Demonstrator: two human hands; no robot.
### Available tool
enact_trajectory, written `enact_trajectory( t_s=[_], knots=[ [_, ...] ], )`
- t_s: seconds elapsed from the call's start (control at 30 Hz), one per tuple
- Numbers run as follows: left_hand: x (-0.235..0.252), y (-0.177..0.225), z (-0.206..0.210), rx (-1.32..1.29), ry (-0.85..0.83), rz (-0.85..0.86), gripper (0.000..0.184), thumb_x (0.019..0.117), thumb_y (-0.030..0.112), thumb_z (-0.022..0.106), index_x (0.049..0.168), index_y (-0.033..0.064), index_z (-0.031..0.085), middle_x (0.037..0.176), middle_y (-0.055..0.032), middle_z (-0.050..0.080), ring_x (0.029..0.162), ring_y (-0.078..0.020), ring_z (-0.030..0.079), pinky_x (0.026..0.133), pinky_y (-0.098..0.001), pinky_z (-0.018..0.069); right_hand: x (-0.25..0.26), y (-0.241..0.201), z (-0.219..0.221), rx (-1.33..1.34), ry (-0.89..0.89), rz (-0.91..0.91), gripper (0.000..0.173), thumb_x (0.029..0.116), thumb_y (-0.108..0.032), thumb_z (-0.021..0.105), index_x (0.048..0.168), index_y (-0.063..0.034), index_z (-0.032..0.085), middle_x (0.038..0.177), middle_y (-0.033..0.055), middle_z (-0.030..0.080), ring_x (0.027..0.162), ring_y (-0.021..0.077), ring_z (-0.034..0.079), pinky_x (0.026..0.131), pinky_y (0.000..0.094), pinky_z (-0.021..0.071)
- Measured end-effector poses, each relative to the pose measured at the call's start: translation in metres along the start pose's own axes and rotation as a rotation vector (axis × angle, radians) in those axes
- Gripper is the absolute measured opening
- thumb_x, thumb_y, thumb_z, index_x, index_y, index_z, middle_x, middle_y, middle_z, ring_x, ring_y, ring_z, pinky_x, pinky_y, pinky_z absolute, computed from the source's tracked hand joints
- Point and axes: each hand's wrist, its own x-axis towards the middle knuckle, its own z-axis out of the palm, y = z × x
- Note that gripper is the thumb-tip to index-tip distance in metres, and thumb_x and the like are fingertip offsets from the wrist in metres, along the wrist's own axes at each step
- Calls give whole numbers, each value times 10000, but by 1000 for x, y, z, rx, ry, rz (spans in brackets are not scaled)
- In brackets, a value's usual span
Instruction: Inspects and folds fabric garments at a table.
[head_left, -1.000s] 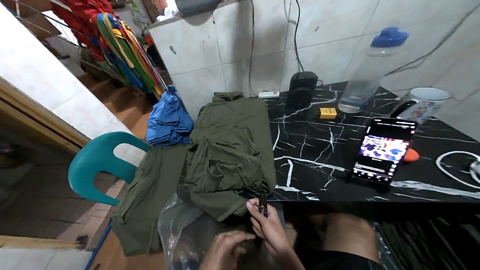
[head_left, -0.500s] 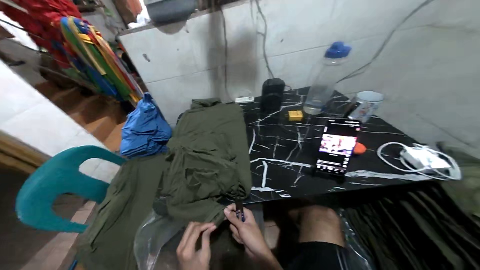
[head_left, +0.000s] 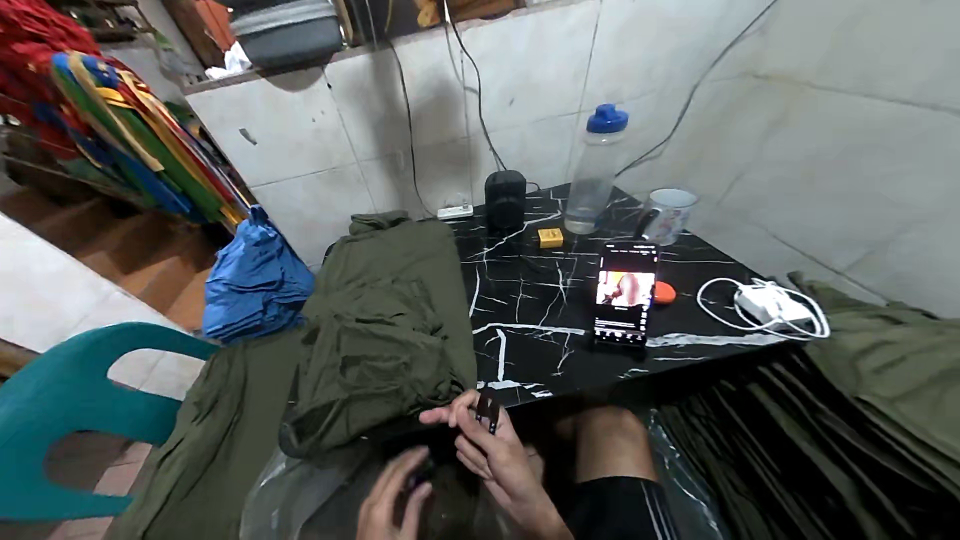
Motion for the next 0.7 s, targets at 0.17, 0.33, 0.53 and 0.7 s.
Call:
enact_trajectory(
  t_s=[0.17, 0.33, 0.53, 0.7],
  knots=[
    [68, -1, -23, 175, 234, 150, 506, 987, 293, 652, 1412, 28, 580, 1402, -151, 605, 1300, -237, 581, 1089, -420, 499, -4, 23, -17, -660, 80, -5, 180, 1049, -172, 571, 1023, -31, 680, 875, 19, 757, 787, 79, 704, 746, 263, 575],
    [129, 9, -18, 489, -41, 169, 931, 782, 70, 827, 1571, 331, 407, 1689, -125, 219, 1469, -446, 352, 1060, -619, 477, -1, 32, -24, -836, 130, 78, 227, 1052, -251, 564, 992, -72, 689, 844, -14, 745, 775, 78, 692, 744, 281, 566],
    [177, 17, -3, 759, -164, 253, 1243, 498, -5, 923, 1556, 401, 414, 1691, -104, 243, 1554, -436, 148, 1199, -694, 187, -2, 37, -27, -902, 176, -18, 268, 1050, -306, 583, 941, -85, 689, 774, -24, 717, 676, 72, 659, 653, 270, 551],
    [176, 14, 8, 698, -114, 199, 1183, 469, -50, 895, 1504, 364, 502, 1617, -151, 378, 1526, -457, 217, 1178, -685, 234, -1, 46, -7, -906, 251, -359, 189, 1015, -198, 625, 986, -45, 731, 877, 11, 726, 772, 63, 684, 708, 231, 591]
  ],
)
